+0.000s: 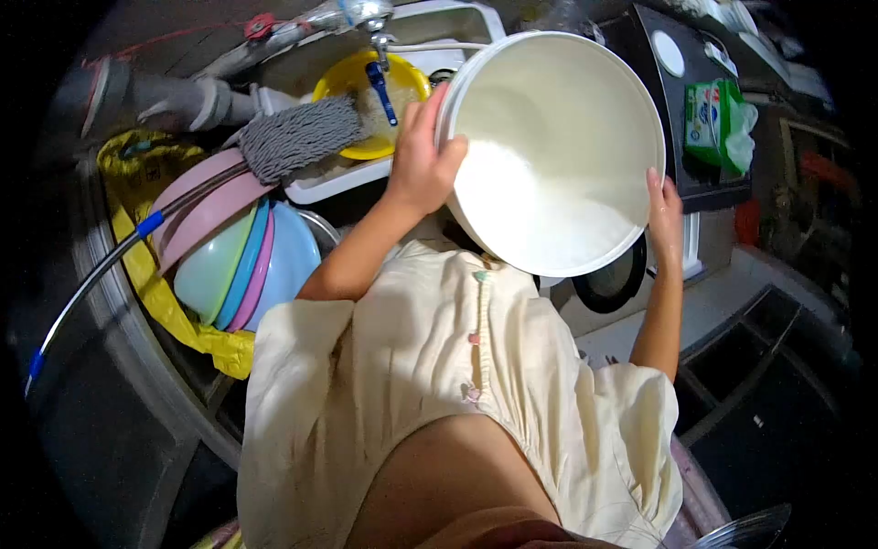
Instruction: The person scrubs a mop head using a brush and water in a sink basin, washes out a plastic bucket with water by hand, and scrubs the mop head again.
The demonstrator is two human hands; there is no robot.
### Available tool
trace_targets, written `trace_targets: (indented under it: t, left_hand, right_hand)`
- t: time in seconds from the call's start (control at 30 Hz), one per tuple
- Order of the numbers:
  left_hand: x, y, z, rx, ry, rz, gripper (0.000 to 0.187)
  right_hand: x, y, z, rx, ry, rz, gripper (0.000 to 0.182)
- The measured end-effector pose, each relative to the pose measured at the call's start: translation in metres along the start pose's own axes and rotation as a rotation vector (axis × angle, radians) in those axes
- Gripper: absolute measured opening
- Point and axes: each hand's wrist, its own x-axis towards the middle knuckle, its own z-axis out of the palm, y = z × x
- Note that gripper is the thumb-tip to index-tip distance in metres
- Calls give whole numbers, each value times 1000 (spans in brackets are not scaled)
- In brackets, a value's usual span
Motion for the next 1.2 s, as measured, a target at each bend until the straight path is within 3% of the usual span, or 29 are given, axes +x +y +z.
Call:
trace_targets:
  t: [0.03, 0.2, 0.23, 0.3, 0.37, 0.4, 0.5, 0.53, 0.63, 0.7, 0.73, 0.83, 0.9, 1.03, 1.1, 1.13, 1.17, 1.2]
  left_hand:
    - [0, -2, 2, -16, 4, -1, 59]
    - [22, -4, -8, 44, -44, -2, 55]
    - [28, -4, -9, -116, -66, -119, 54]
    - [38, 0, -16, -359, -165, -308, 51]
    - [45, 1, -17, -458, -233, -370, 50]
    - [48, -5, -16, -469, -238, -372, 50]
    - [54, -33, -6, -468, -350, -436, 47]
    - [55, -45, 1, -420, -317, -426, 46]
    - [59, -69, 18, -202, -201, -295, 46]
    - [58, -93, 37, 247, -200, -39, 48]
    - [57, -98, 48, 313, -206, -41, 48]
    - [63, -109, 85, 391, -352, -192, 39]
    - [72, -121, 113, 522, -454, -277, 49]
    - [83, -124, 160, 512, -526, -494, 46]
    - [93, -139, 181, 589, -790, -424, 48]
    - [88, -155, 209, 662, -729, -537, 53]
    - [89, -156, 208, 660, -729, -543, 53]
    - [89, -158, 209, 406, -740, -625, 61]
  right_hand:
    - [2, 21, 14, 468, -24, 175, 57]
    - [8, 1, -3, 360, -139, 109, 60]
    - [1, -16, -8, 371, -6, 95, 63]
    - [-2, -30, -44, 547, -173, 21, 63]
    - [-10, -59, -52, 591, -47, 16, 67]
    - [-14, -85, -50, 710, 31, 108, 60]
    - [-11, -97, -53, 649, 36, 47, 51]
    - [-16, -108, -45, 731, 44, 61, 40]
    - [-21, -116, -33, 704, -76, 26, 37]
    - [-23, -118, -22, 654, -138, -7, 31]
    - [-21, -119, -17, 649, -124, 17, 31]
    - [-13, -117, -3, 604, -129, 49, 30]
    - [0, -112, 5, 566, -94, 77, 29]
    - [13, -120, 18, 515, -79, 127, 30]
    - [24, -120, 23, 507, -119, 127, 31]
    - [26, -122, 25, 488, -128, 137, 31]
    - [29, -124, 28, 470, -135, 148, 31]
    - [33, -124, 31, 450, -145, 142, 31]
